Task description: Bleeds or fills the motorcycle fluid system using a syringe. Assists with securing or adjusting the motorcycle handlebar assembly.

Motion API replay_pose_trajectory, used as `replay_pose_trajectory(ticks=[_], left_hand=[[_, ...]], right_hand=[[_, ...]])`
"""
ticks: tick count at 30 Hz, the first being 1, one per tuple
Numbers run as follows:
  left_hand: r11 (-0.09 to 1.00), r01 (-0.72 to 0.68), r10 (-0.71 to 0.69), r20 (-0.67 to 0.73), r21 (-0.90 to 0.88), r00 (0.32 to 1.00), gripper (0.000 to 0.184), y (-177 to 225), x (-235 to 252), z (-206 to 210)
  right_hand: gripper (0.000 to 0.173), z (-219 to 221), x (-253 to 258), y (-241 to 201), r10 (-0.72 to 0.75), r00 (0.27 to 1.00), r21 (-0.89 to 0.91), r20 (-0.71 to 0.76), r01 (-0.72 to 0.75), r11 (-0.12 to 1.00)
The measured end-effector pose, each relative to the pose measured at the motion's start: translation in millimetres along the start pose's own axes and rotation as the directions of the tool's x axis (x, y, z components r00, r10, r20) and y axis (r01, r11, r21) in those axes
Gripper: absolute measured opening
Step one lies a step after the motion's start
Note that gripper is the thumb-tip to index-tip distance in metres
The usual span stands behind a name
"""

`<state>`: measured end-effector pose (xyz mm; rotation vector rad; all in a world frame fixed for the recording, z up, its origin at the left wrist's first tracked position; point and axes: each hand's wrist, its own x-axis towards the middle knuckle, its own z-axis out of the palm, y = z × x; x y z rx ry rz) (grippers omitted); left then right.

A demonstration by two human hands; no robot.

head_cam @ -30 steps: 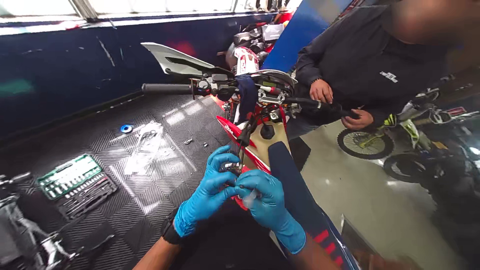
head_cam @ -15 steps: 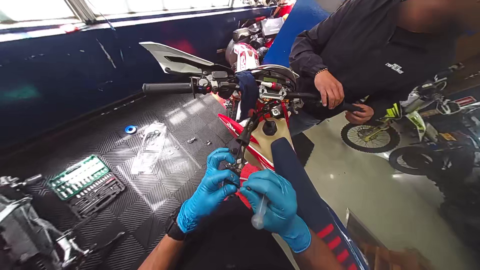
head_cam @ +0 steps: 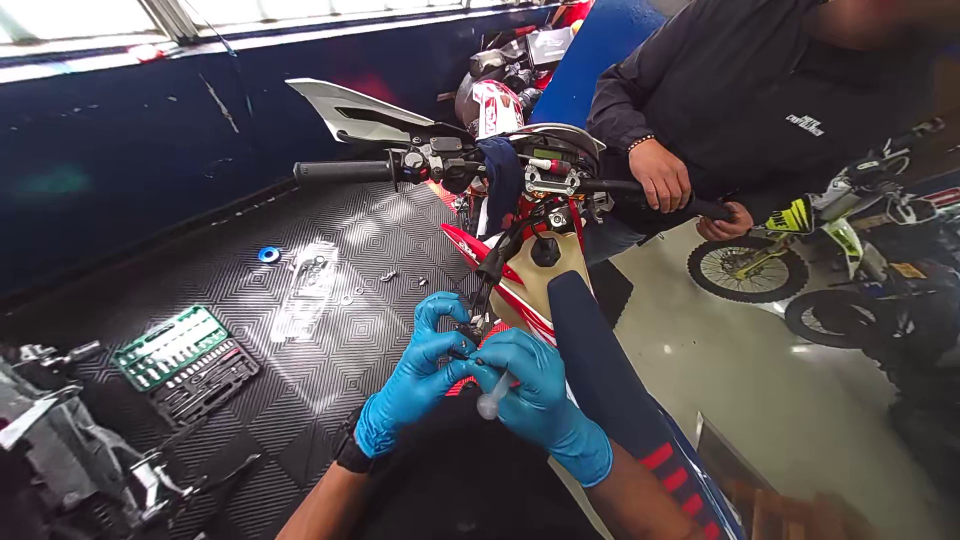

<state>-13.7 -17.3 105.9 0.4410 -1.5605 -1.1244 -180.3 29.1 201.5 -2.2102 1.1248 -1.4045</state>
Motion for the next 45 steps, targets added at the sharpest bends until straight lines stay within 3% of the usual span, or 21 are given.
replay_pose_trajectory(ticks=[5, 11, 18, 35, 40, 45], left_hand=[[1.000, 0.006, -0.006, -0.009, -0.016, 1.000, 0.016, -6, -6, 2], [1.000, 0.008, -0.008, -0.003, -0.022, 1.000, 0.015, 3, 2, 5], [0.999, 0.007, -0.007, -0.008, -0.048, 1.000, 0.018, 3, 3, 8], [0.999, -0.027, 0.027, -0.004, 0.030, 1.000, 0.024, 2, 4, 7], [0.998, -0.014, 0.012, 0.019, 0.067, 1.000, 0.019, 6, 3, 1], [0.994, -0.031, 0.026, 0.048, 0.107, 0.998, 0.016, -3, 5, 0]], right_hand=[[0.007, -11, 8, -14, -0.034, 0.999, -0.036, 0.010, 0.034, 0.999], [0.007, 0, 0, -2, 0.043, 0.999, 0.061, 0.004, -0.043, 0.997], [0.006, -27, 17, -14, 0.039, 0.999, 0.044, -0.006, -0.039, 0.998], [0.004, -28, 22, -3, 0.107, 0.992, 0.134, 0.066, -0.115, 0.984], [0.006, -20, 11, 4, 0.164, 0.975, 0.209, 0.150, -0.193, 0.959], [0.012, -23, 9, 5, 0.150, 0.980, 0.192, 0.130, -0.173, 0.966]])
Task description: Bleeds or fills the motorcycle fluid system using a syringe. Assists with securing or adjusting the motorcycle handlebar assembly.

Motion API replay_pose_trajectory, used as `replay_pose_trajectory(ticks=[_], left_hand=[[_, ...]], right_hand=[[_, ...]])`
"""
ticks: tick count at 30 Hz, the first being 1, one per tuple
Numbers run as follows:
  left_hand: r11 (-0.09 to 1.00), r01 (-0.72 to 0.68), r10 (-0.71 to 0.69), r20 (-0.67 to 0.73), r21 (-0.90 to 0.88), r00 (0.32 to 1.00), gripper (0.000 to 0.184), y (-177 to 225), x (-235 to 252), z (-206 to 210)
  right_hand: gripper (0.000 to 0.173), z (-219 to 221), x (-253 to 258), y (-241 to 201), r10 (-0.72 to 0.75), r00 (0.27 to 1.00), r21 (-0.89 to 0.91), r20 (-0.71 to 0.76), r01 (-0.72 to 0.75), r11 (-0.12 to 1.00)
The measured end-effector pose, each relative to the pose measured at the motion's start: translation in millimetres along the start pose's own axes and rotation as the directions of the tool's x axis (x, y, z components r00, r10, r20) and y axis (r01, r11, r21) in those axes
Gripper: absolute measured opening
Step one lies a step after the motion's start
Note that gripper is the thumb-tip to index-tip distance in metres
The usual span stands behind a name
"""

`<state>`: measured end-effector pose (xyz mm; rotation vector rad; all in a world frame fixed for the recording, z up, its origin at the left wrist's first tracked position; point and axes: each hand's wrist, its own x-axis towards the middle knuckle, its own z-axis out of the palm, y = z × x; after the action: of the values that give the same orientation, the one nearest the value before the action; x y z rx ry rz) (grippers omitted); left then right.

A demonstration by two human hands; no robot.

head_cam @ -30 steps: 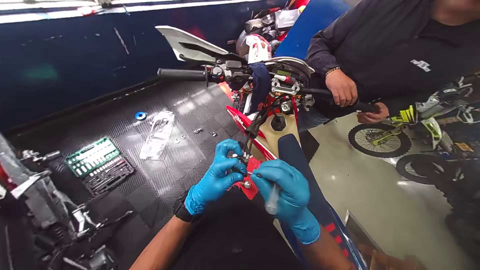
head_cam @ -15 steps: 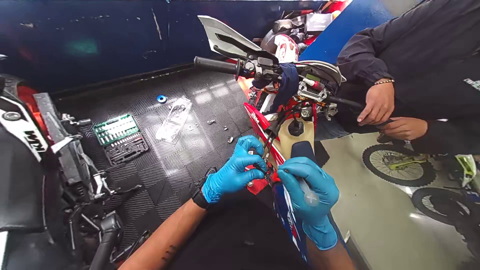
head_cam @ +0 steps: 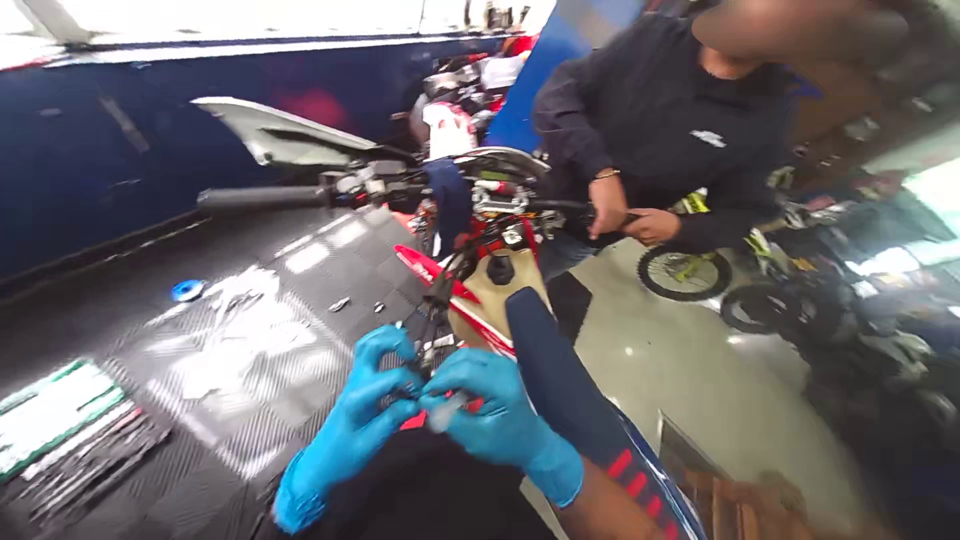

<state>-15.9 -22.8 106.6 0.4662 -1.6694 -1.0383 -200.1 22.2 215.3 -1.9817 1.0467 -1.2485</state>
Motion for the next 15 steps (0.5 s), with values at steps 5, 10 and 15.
replay_pose_trajectory(ticks=[5, 10, 15], left_hand=[[0.999, -0.005, 0.004, -0.008, -0.043, 1.000, 0.010, -2.8, -3.6, -2.5], [0.997, -0.001, 0.001, 0.005, -0.081, 1.000, 0.008, -3.1, -3.4, -1.1], [0.995, 0.027, -0.026, 0.015, -0.091, 1.000, 0.012, -1.2, -4.0, -2.4]], right_hand=[[0.010, 4.6, -2.0, -1.8, 0.001, 1.000, 0.001, -0.006, -0.001, 1.000], [0.010, 3.2, -6.6, -3.2, 0.010, 1.000, 0.005, -0.009, -0.010, 1.000], [0.010, 3.6, -7.8, -3.2, 0.017, 1.000, -0.008, -0.004, -0.017, 1.000]])
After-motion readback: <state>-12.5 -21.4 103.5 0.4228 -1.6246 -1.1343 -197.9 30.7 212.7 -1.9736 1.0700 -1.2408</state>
